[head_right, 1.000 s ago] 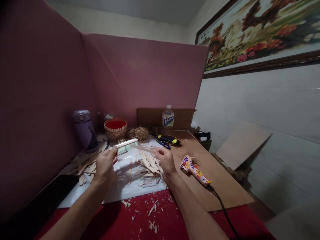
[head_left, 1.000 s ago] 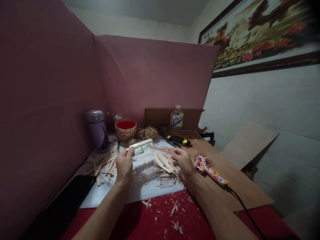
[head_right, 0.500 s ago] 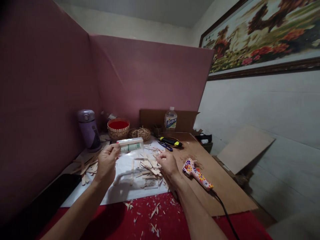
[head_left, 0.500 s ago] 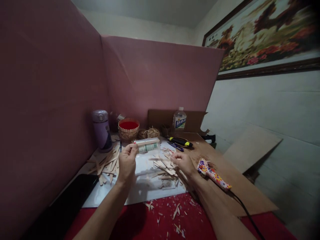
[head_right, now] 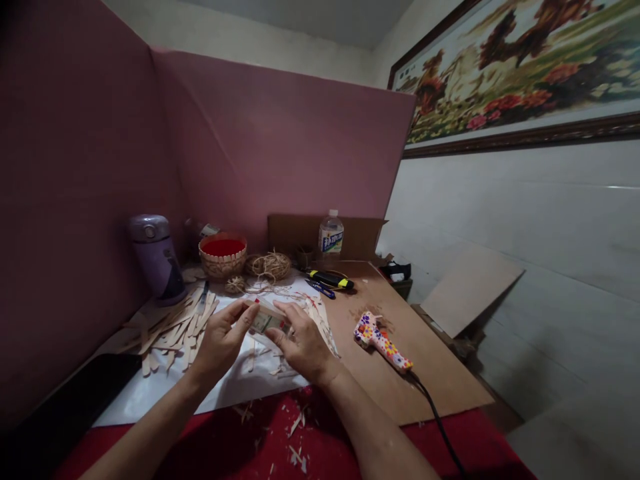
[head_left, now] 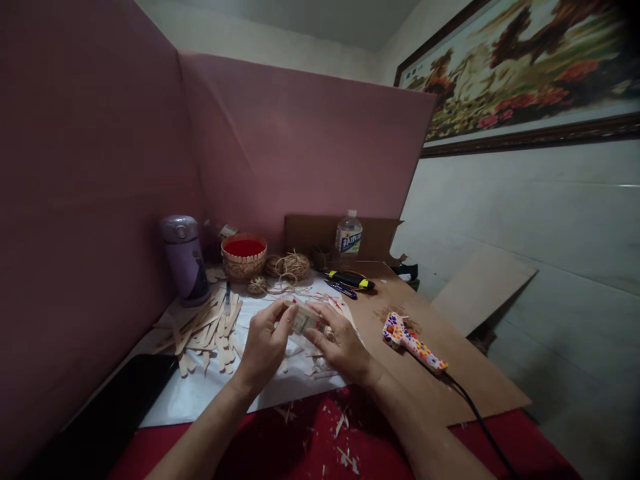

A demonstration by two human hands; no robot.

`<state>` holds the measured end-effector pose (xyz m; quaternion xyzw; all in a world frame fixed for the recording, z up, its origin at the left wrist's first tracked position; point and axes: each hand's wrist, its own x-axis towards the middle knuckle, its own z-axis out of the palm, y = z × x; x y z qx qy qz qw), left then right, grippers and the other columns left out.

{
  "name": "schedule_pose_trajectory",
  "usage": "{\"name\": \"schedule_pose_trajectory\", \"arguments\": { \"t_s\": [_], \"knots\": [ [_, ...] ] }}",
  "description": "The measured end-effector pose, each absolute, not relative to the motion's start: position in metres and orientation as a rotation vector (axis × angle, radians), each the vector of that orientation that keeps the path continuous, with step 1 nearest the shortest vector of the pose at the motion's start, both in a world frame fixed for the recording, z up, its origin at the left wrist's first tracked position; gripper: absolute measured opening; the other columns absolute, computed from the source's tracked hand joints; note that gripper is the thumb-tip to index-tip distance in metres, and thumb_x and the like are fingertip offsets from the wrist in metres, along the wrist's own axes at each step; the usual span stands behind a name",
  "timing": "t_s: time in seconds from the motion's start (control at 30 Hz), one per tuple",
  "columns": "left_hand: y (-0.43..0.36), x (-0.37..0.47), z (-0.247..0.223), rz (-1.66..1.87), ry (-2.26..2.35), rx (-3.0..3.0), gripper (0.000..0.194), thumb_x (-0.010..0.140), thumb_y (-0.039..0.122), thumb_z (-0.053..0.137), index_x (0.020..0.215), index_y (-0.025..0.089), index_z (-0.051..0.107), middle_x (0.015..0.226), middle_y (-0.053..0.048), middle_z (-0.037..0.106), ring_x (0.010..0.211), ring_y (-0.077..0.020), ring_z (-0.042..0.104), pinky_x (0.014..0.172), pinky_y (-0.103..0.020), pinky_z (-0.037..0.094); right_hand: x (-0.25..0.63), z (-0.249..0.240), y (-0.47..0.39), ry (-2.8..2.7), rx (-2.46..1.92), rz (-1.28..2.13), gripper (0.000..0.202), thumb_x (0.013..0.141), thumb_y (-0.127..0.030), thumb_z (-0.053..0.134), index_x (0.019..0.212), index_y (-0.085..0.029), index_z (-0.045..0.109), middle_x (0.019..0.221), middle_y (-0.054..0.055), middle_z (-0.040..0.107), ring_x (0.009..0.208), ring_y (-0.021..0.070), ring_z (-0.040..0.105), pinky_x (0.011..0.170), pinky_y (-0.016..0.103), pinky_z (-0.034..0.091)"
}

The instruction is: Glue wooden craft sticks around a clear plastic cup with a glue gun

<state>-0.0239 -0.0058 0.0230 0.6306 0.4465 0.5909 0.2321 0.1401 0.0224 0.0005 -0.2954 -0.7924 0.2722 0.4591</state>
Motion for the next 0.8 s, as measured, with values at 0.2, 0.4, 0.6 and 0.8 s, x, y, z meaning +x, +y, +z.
{"name": "schedule_pose_trajectory", "arguments": {
  "t_s": [0.2,0.4,0.6,0.8],
  "knots": [
    [-0.004,-0.025,0.021,1.765,1.332,2.289,0.017,0.088,0.023,0.054,0.073,0.02,0.063,0.07,-0.001,0.064,0.071,-0.0176,0.055,0.079,-0.033,0.038,0.133,-0.005,0.02,-1.936,-0.731,0.601,0.033,0.088,-0.019,0.053,0.121,-0.018,0.058,0.114,0.012,0.063,0.106,0.0257,0.058,0.089,0.041,0.048],
    [0.01,-0.026,0.021,1.689,1.381,2.211,0.019,0.088,0.029,0.054,0.076,0.019,0.065,0.074,-0.004,0.065,0.074,-0.0191,0.057,0.074,-0.032,0.04,0.132,-0.008,0.023,-1.844,-0.801,0.605,0.029,0.088,-0.019,0.059,0.116,-0.023,0.062,0.112,0.007,0.065,0.104,0.0233,0.058,0.083,0.035,0.049],
    [0.017,-0.025,0.042,1.48,1.314,2.243,0.023,0.087,0.03,0.053,0.07,0.019,0.065,0.067,-0.002,0.065,0.065,-0.0162,0.055,0.064,-0.028,0.039,0.132,-0.008,0.023,-1.733,-0.873,0.439,0.022,0.084,-0.018,0.063,0.105,-0.022,0.067,0.095,0.005,0.062,0.081,0.0189,0.055,0.07,0.031,0.047],
    [0.026,-0.018,0.043,1.295,1.326,2.456,0.026,0.089,0.026,0.05,0.069,0.019,0.064,0.065,-0.001,0.062,0.063,-0.0155,0.053,0.064,-0.028,0.038,0.133,-0.009,0.025,-1.644,-0.863,0.39,0.025,0.085,-0.025,0.064,0.11,-0.02,0.062,0.092,0.004,0.055,0.072,0.0153,0.051,0.066,0.029,0.047]
  ]
}}
